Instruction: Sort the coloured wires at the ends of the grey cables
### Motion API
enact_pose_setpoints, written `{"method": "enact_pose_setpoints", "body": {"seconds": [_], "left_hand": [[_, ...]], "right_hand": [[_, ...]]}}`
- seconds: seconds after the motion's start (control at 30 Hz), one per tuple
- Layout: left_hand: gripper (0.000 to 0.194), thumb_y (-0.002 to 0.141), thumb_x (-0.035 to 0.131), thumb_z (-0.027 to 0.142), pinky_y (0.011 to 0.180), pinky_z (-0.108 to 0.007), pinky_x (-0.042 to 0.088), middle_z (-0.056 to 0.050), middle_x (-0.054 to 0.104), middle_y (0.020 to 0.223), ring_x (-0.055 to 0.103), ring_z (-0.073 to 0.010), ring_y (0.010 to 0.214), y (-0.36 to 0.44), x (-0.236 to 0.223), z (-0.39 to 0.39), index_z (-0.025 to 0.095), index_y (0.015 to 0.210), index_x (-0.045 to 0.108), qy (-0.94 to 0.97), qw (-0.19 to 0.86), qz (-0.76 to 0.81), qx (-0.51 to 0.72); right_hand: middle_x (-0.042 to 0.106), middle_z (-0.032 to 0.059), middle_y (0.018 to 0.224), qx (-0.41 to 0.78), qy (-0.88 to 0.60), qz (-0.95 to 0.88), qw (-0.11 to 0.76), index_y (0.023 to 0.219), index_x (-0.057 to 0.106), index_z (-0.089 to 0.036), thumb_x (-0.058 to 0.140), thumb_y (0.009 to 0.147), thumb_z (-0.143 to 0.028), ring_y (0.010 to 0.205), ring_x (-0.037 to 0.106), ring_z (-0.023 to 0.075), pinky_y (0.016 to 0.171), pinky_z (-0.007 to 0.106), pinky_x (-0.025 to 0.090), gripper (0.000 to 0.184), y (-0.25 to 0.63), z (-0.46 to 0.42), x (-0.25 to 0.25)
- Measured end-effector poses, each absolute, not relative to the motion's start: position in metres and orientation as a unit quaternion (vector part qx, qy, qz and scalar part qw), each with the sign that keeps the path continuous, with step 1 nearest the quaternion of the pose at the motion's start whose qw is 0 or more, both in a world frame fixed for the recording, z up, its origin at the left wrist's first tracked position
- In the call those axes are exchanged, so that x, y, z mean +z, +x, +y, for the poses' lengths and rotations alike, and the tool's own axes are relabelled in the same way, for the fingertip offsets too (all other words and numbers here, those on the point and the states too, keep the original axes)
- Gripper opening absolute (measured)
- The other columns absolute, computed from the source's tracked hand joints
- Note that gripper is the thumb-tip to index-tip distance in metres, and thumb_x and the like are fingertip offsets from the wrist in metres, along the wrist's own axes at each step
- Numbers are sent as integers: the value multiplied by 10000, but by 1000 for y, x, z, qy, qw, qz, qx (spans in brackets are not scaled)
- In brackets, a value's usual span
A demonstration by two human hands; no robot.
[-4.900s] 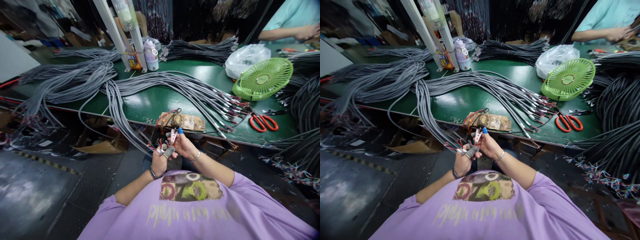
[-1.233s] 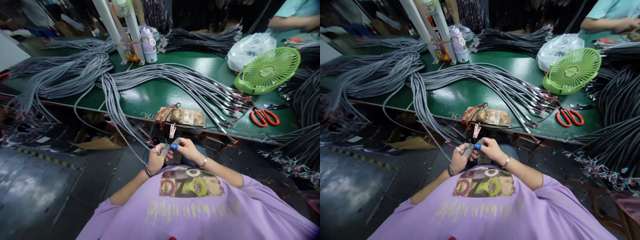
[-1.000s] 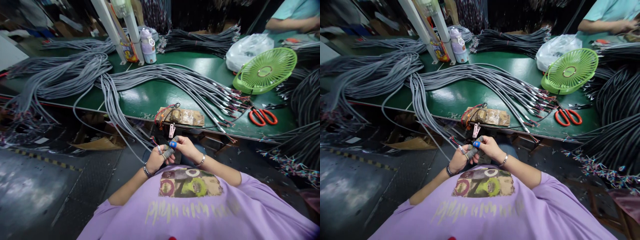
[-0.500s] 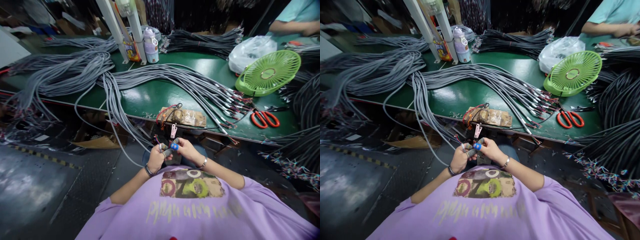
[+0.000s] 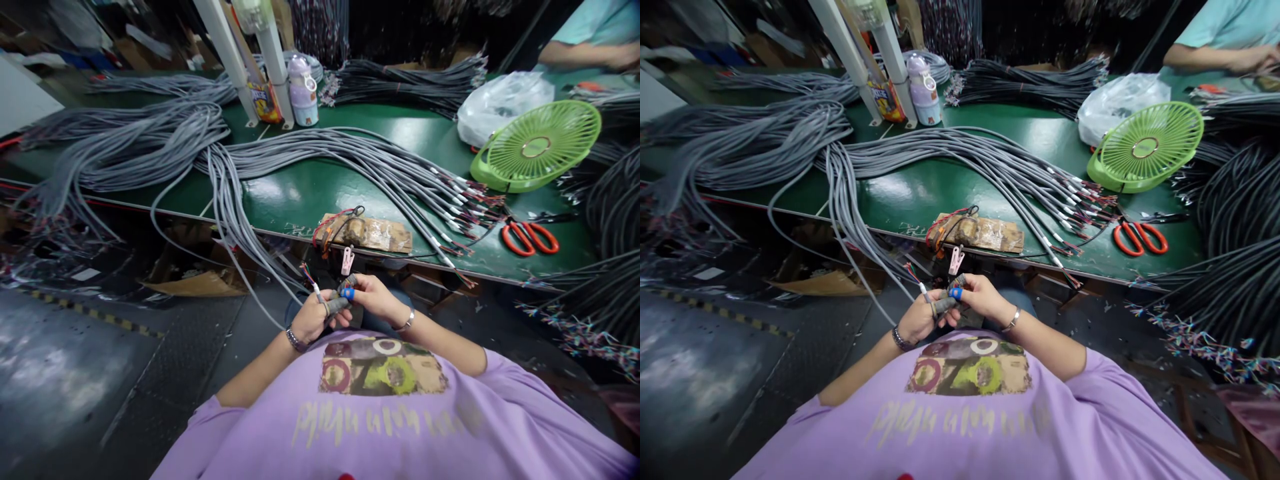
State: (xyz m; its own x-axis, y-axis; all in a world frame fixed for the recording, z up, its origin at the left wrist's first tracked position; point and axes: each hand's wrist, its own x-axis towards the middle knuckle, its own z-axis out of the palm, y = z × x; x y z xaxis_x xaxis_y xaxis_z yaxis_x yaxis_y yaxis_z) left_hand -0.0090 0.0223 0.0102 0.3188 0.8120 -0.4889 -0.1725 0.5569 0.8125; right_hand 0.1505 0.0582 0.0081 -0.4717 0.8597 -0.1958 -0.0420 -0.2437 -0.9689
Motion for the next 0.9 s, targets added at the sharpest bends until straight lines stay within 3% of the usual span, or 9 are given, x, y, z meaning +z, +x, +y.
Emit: {"method": "enact_pose_setpoints", "body": {"seconds": [0.33,0.9], "left_hand": [[324,668,733,433,421,-202,415,-58,691,622,648,-152,535,0,3,16,143,695,591,306,631,534,472],[242,720,702,361,392,-181,377,-48,686,597,629,-132,499,-1,1,16,142,692,603,348,622,527,462]], "right_hand": [[524,-34,583,665,-426,-497,359,693,580,-154,749,624,-495,518,416,78,490,218,355,387,148,58,3],[529,-29,615,682,-402,-503,346,742,572,-155,734,652,-498,550,438,88,532,233,363,389,142,65,9]]}}
